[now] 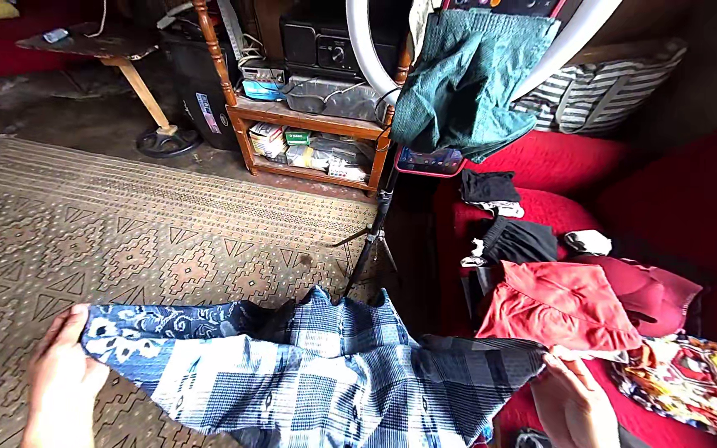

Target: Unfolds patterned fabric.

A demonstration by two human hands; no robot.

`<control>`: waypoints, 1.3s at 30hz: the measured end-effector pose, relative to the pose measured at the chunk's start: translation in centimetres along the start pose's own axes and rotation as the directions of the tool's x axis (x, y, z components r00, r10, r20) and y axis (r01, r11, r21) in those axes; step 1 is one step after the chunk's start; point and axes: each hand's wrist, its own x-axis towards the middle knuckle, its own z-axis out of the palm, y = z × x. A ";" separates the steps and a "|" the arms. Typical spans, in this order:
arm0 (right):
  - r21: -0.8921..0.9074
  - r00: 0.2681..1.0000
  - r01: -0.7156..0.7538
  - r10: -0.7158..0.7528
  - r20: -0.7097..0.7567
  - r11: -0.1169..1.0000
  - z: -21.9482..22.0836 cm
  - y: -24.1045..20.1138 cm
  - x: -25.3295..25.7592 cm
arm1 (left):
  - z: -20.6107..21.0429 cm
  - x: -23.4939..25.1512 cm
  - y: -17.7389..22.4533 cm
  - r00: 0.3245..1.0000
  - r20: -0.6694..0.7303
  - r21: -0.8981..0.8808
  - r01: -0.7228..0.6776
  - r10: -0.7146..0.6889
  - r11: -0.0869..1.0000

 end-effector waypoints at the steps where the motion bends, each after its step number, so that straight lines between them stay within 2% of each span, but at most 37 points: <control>1: 0.006 1.000 0.003 -0.003 -0.030 1.000 0.0 -0.4 -0.1 | 0.0 -0.1 0.1 1.000 -0.004 -0.002 0.001 -0.001 1.000; 5: 0.023 0.989 -0.028 0.031 -0.146 0.999 1.6 -2.3 -1.0 | 0.5 -0.5 0.3 1.000 -0.020 -0.045 0.003 -0.004 0.999; 12: 0.098 0.999 0.013 -0.009 -0.039 0.995 -0.5 -1.0 -0.9 | 0.5 0.0 0.6 0.999 0.008 -0.120 -0.048 0.049 0.992; 16: 0.161 0.981 -0.052 0.081 -0.178 0.986 2.2 -2.1 -1.4 | 0.7 -0.2 -1.1 0.998 -0.028 -0.094 0.050 -0.053 0.994; 21: 0.167 0.998 -0.045 0.052 -0.038 0.985 0.4 -0.3 -1.2 | -0.1 -0.4 -2.8 0.995 -0.042 -0.131 0.087 -0.093 0.987; 30: 0.115 0.999 -0.025 0.030 -0.040 0.993 2.0 -0.4 -1.2 | 0.5 -0.9 -2.2 0.991 -0.062 -0.170 0.108 -0.120 0.980; 32: 0.115 0.999 -0.017 0.020 -0.026 0.993 2.3 -0.7 -1.2 | 0.6 -1.0 -2.3 0.994 -0.064 -0.163 0.076 -0.088 0.984; 36: 0.104 1.000 0.011 -0.009 -0.011 0.994 3.0 -1.1 -1.1 | 2.2 -2.2 -2.8 0.996 -0.059 -0.054 -0.073 0.070 0.996; 39: 0.103 1.000 -0.005 0.006 -0.013 0.995 3.6 -0.9 -1.4 | 4.2 -4.2 -3.3 0.991 0.011 -0.014 -0.136 0.136 0.991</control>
